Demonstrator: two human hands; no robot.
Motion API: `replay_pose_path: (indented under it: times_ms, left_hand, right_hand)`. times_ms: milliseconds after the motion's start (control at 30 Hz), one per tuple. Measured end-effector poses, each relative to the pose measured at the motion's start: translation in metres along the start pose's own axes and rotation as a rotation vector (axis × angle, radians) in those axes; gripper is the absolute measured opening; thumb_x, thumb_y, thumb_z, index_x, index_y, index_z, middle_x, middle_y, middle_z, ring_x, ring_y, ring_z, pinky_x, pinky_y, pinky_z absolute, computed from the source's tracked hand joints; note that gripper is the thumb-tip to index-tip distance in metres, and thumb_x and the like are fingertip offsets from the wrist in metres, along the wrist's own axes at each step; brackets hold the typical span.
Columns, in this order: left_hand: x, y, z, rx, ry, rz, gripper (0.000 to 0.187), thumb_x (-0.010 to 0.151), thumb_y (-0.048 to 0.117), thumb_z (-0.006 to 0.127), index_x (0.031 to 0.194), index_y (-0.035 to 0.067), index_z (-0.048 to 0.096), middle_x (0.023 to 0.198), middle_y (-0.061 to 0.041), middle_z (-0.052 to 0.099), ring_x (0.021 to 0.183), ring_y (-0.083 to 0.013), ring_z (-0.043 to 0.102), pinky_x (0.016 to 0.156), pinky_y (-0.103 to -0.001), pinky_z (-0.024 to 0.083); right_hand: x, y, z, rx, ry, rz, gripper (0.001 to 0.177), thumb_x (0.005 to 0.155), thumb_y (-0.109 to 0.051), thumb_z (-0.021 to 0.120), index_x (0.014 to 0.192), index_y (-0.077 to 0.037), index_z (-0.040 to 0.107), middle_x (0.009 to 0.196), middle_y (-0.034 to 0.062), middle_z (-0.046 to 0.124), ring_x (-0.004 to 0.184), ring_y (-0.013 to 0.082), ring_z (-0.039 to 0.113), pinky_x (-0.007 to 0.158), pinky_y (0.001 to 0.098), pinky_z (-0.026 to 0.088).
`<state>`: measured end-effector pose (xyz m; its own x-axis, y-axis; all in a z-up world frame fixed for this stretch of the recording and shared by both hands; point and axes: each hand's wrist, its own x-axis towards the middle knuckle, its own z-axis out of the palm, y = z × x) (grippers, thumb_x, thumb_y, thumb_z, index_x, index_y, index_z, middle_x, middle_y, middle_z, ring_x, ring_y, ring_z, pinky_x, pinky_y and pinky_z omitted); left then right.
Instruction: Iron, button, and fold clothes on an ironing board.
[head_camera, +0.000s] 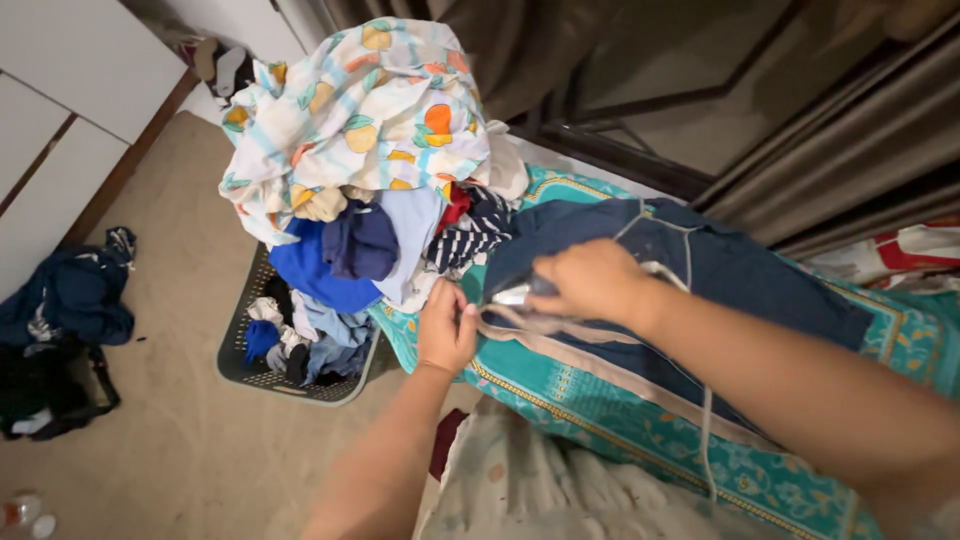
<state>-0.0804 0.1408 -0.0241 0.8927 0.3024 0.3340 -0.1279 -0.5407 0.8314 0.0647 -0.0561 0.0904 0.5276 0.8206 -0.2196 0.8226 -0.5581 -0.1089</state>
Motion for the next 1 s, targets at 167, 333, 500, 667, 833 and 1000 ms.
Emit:
replay_pose_path:
  times_ms: [167, 333, 500, 667, 833, 1000]
  left_hand:
    - [0.002, -0.002, 0.000, 0.015, 0.028, -0.017, 0.015, 0.091, 0.015, 0.059, 0.088, 0.003, 0.051, 0.084, -0.015, 0.049, 0.072, -0.0367, 0.053, 0.063, -0.044, 0.043]
    - [0.001, -0.003, 0.000, 0.029, 0.038, 0.043, 0.012, 0.090, 0.013, 0.058, 0.087, 0.004, 0.051, 0.083, -0.015, 0.051, 0.076, -0.0384, 0.054, 0.067, -0.045, 0.044]
    - [0.005, 0.007, 0.002, 0.084, -0.004, -0.005, 0.017, 0.085, 0.013, 0.065, 0.084, 0.005, 0.050, 0.082, -0.016, 0.052, 0.075, -0.0397, 0.055, 0.066, -0.046, 0.045]
    - [0.009, 0.010, 0.006, 0.176, 0.014, 0.007, 0.024, 0.077, 0.015, 0.071, 0.076, 0.007, 0.049, 0.080, -0.013, 0.053, 0.070, -0.0386, 0.057, 0.061, -0.046, 0.047]
    - [0.008, 0.010, 0.005, 0.193, -0.041, 0.008, 0.020, 0.076, 0.012, 0.068, 0.075, 0.008, 0.049, 0.078, -0.012, 0.052, 0.068, -0.0367, 0.057, 0.061, -0.046, 0.047]
    - [0.010, 0.011, 0.006, 0.217, -0.044, 0.025, 0.021, 0.075, 0.010, 0.068, 0.073, 0.007, 0.047, 0.076, -0.012, 0.051, 0.065, -0.0360, 0.056, 0.059, -0.046, 0.045]
  right_hand:
    - [0.007, 0.006, -0.009, -0.015, 0.005, 0.025, 0.054, 0.084, -0.066, 0.062, 0.092, -0.014, 0.072, 0.080, 0.0133, 0.075, 0.075, 0.0345, 0.073, 0.067, 0.0478, 0.058]
    - [0.032, 0.060, -0.002, -0.010, 0.073, 0.388, 0.059, 0.088, -0.068, 0.061, 0.100, -0.011, 0.073, 0.085, 0.0183, 0.075, 0.077, 0.0356, 0.073, 0.068, 0.0494, 0.058]
    - [0.031, 0.069, -0.002, -0.001, 0.154, 0.464, 0.059, 0.091, -0.065, 0.060, 0.099, -0.009, 0.074, 0.090, 0.0193, 0.076, 0.083, 0.0360, 0.073, 0.073, 0.0483, 0.058]
    - [-0.022, 0.042, 0.006, -0.001, -0.096, 0.373, 0.056, 0.092, -0.066, 0.055, 0.106, -0.014, 0.071, 0.090, 0.0125, 0.075, 0.079, 0.0298, 0.074, 0.069, 0.0450, 0.060]
    - [-0.053, 0.073, -0.008, -0.004, -0.249, 0.525, 0.061, 0.090, -0.071, 0.053, 0.117, -0.018, 0.068, 0.094, 0.0104, 0.074, 0.084, 0.0264, 0.075, 0.069, 0.0433, 0.061]
    - [-0.076, 0.172, 0.014, 0.042, 0.006, 0.846, 0.068, 0.093, -0.070, 0.057, 0.117, -0.007, 0.069, 0.091, 0.0172, 0.078, 0.089, 0.0321, 0.075, 0.075, 0.0469, 0.059]
